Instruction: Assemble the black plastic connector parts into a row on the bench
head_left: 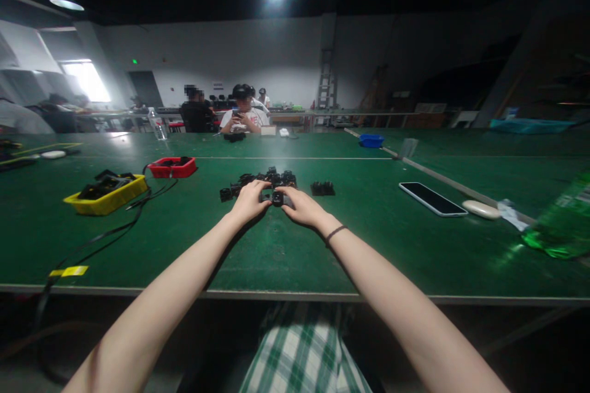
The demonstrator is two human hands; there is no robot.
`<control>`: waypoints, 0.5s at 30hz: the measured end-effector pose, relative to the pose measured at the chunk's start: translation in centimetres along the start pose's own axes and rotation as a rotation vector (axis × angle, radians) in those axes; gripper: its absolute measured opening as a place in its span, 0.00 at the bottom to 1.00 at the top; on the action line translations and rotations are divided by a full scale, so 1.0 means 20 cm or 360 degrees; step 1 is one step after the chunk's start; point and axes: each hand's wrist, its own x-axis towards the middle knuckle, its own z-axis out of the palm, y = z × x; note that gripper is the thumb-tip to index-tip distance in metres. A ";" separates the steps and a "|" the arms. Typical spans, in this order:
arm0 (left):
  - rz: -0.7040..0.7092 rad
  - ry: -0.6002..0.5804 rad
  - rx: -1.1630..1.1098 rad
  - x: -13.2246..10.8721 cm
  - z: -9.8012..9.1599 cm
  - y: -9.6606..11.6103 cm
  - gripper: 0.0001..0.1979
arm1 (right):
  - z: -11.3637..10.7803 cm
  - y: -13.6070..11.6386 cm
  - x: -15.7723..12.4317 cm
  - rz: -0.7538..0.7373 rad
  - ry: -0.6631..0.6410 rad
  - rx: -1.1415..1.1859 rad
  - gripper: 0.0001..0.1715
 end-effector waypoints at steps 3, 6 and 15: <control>0.0002 -0.0002 -0.0010 0.00 0.00 0.00 0.24 | 0.00 0.00 0.00 -0.0019 0.0011 -0.0031 0.27; 0.0006 0.0002 -0.0006 0.00 0.00 0.00 0.23 | 0.00 0.00 0.00 -0.0036 0.0022 -0.0079 0.26; 0.0004 -0.0002 0.0010 0.00 0.01 -0.01 0.23 | -0.01 0.00 0.00 -0.0034 0.0008 -0.0189 0.22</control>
